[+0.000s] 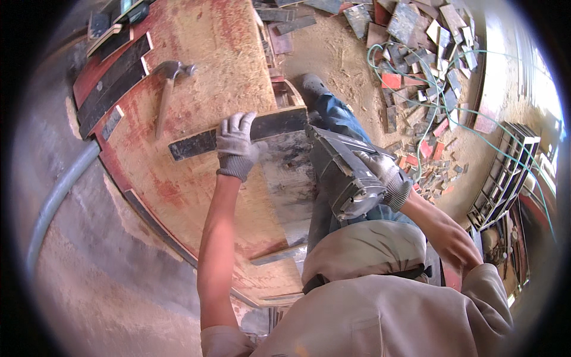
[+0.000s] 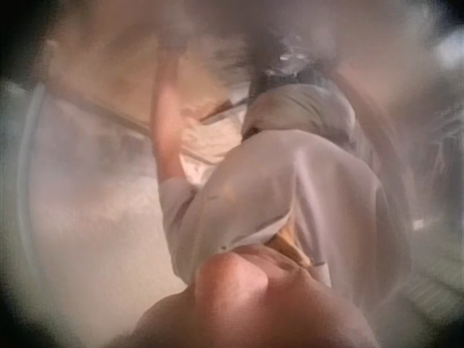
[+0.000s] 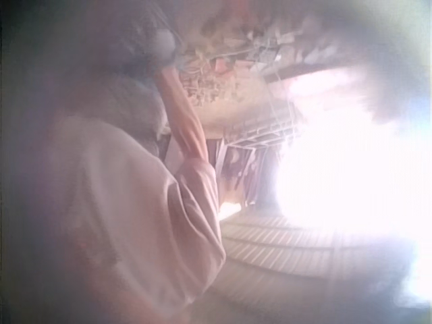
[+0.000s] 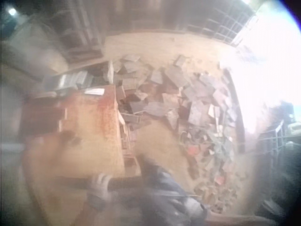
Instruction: The person assembles a wooden frame by positioning thin wooden strips and fastening them with a pneumatic nail gun. They repeatedly pick up strips, align them on a large board, and drive nails to secure the pieces. The person also moves the assembled frame and handles additional strips from a nearby pile.
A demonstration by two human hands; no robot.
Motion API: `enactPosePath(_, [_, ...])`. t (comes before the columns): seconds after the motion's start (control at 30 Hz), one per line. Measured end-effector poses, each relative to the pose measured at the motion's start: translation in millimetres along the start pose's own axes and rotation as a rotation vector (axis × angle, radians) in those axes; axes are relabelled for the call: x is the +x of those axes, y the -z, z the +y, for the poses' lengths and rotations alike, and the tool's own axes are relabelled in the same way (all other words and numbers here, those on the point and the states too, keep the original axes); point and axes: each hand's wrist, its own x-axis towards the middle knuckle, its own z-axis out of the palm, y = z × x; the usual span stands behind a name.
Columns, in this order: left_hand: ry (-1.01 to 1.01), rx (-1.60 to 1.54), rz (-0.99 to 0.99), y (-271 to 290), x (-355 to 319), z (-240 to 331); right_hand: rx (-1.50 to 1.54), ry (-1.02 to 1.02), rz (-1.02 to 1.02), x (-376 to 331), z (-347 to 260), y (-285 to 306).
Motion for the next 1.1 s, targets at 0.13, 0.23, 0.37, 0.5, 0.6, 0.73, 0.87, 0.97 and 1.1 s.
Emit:
enactPosePath(0.13, [-0.078, -0.016, 0.035, -5.4, 1.2, -16.7, 0.046, -0.015, -0.091, 15.9, -13.5, -0.3])
enactPosePath(0.23, [-0.074, -0.112, 0.035, -6.2, 0.3, -25.0, 0.016, 0.064, -0.059, 31.2, -28.0, -2.8])
enactPosePath(0.37, [-0.098, -0.139, 0.071, -0.3, -1.8, -33.9, 0.008, 0.138, -0.005, 45.7, -42.8, -11.7])
enactPosePath(0.5, [-0.054, -0.178, 0.045, 1.4, -3.4, -34.9, 0.018, 0.15, -0.024, 56.6, -55.2, -20.7])
enactPosePath(0.6, [-0.039, -0.17, 0.039, 0.5, -2.2, -35.0, 0.023, 0.179, -0.012, 67.0, -65.4, -24.7])
enactPosePath(0.73, [-0.048, -0.197, 0.036, 0.6, 2.8, -40.0, 0.062, 0.21, -0.029, 82.3, -77.1, -30.2])
enactPosePath(0.87, [-0.061, -0.25, 0.064, 0.1, 6.1, -44.1, 0.149, 0.142, -0.105, 89.1, -86.0, -32.1])
enactPosePath(0.97, [-0.049, -0.248, 0.025, -1.1, 6.9, -46.3, 0.207, 0.036, -0.146, 87.1, -90.4, -31.5])
enactPosePath(1.1, [-0.069, -0.245, 0.032, -2.9, 6.5, -48.7, 0.225, -0.032, -0.226, 81.1, -91.8, -30.8])
